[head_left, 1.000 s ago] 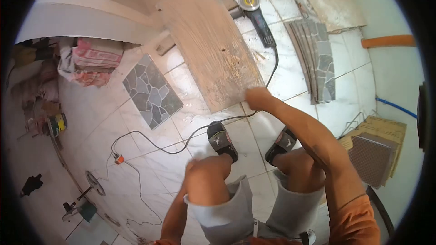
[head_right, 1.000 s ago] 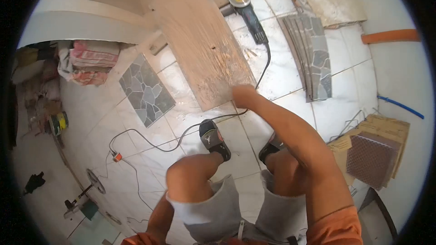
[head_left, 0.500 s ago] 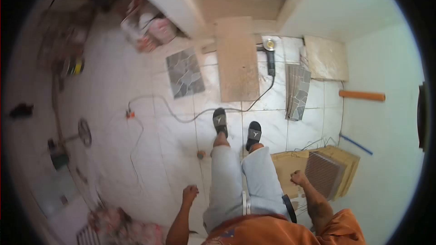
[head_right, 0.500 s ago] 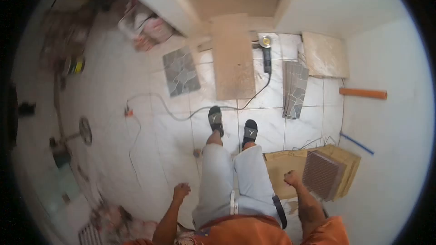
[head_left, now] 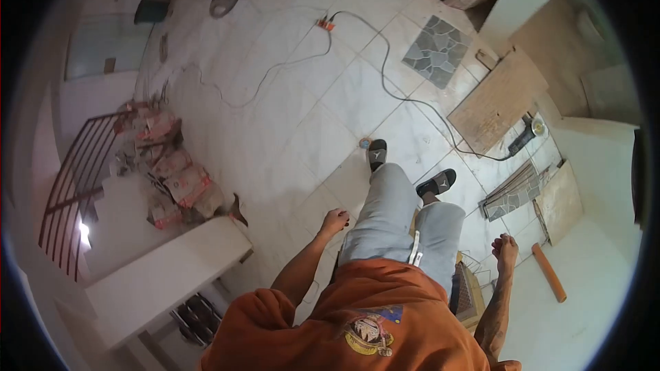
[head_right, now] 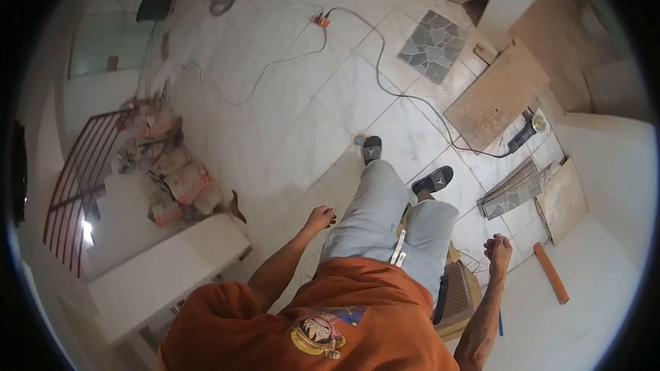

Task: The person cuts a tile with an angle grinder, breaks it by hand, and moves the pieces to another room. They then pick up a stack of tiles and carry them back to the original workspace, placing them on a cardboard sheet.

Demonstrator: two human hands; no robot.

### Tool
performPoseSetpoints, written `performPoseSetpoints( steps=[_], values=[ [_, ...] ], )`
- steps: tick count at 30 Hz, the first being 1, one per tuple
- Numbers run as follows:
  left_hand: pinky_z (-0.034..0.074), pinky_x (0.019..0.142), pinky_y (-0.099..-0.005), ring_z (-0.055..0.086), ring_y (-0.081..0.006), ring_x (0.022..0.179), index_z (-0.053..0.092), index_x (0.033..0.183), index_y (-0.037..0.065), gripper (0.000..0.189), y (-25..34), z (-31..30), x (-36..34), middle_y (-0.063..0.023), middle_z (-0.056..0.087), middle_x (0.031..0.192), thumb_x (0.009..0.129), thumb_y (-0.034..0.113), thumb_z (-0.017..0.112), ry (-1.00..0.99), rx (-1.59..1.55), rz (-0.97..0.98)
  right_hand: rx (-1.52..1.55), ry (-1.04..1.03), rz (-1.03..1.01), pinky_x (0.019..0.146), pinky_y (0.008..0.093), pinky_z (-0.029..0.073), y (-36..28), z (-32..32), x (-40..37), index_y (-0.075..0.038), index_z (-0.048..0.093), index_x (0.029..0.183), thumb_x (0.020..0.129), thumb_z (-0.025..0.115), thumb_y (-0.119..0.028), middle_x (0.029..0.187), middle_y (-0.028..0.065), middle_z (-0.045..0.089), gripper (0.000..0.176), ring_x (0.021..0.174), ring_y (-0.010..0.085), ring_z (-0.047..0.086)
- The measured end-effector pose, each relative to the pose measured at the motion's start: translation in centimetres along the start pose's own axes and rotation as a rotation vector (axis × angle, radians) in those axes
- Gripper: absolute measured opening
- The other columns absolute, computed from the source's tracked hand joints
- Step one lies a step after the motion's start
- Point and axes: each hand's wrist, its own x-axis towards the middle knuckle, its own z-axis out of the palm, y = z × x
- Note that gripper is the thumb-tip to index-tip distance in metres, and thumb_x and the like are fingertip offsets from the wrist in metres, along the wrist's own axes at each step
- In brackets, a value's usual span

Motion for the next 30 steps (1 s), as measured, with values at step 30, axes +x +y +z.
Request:
performPoseSetpoints(
  steps=[30],
  values=[
    [0.053,0.075,-0.0356,0.067,-0.0176,0.087,0.062,0.116,0.003,0.026,2.0,-27.5,8.9,-0.0093,0.068,0.097,0.097,0.021,0.056,0.285,-1.17,-0.044,-1.029,-0.416,-0.384,0.045,0.0279,0.034,-27.0,39.9,-6.3,-0.014,0.057,0.065,0.097,0.055,-0.039,0.058,-0.0034,0.048,0.04,0.051,0.0114,0.047]
  ],
)
